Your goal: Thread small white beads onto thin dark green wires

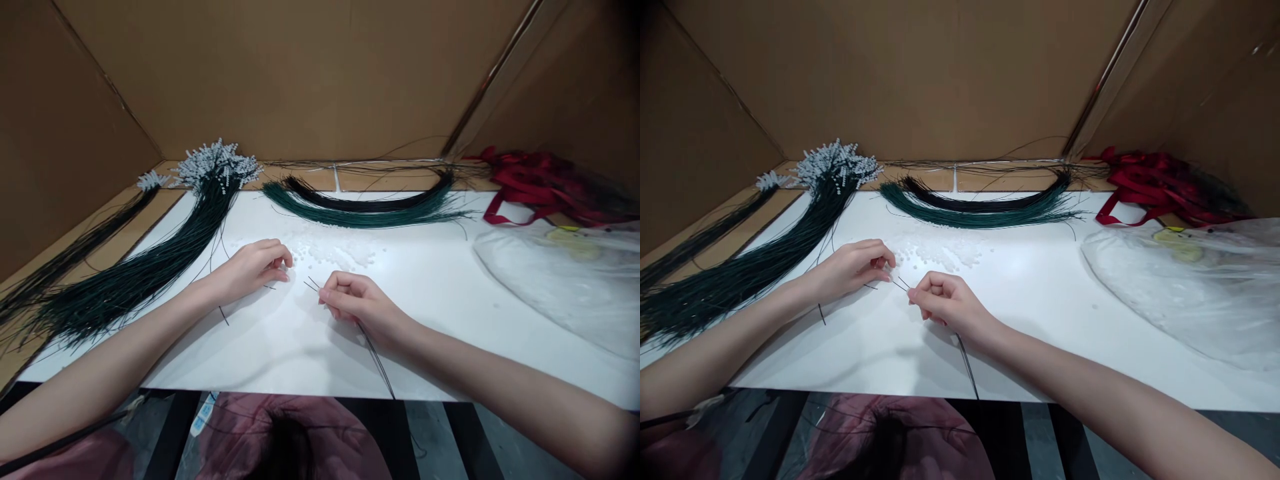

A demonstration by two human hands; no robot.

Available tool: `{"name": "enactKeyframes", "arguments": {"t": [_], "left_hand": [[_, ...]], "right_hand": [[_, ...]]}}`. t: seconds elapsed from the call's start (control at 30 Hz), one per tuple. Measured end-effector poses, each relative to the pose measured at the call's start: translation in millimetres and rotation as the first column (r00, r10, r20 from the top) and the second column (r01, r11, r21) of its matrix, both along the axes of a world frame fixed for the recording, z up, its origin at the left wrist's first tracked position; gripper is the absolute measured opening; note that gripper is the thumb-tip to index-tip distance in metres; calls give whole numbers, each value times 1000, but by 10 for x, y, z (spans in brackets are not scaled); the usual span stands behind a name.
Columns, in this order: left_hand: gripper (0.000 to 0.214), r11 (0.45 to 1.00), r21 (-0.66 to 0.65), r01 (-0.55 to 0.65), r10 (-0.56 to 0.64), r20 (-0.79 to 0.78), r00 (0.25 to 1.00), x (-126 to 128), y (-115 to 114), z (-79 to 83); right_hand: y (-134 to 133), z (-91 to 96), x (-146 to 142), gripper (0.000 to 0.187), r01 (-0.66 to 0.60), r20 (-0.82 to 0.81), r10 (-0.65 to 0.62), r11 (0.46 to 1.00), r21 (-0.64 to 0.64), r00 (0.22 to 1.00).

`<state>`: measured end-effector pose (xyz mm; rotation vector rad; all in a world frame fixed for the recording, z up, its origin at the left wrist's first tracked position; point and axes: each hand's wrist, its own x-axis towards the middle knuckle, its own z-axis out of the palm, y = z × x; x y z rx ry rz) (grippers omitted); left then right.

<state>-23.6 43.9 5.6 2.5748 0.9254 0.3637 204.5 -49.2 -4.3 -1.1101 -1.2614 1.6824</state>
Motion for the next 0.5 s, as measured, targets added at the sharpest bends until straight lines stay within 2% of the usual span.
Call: {"name": "enactKeyframes", "arguments": {"t": [0.37,0.5], "left_hand": [[9,1000,21,19,-19,-1,1000,27,51,-42],[9,1000,23,-19,19,-4,1000,4,47,-28]], "right_hand": [[-3,9,-4,29,6,8,-6,1000,-6,1000],[-4,4,-4,29,5,12,-4,1000,-11,1000]]}}
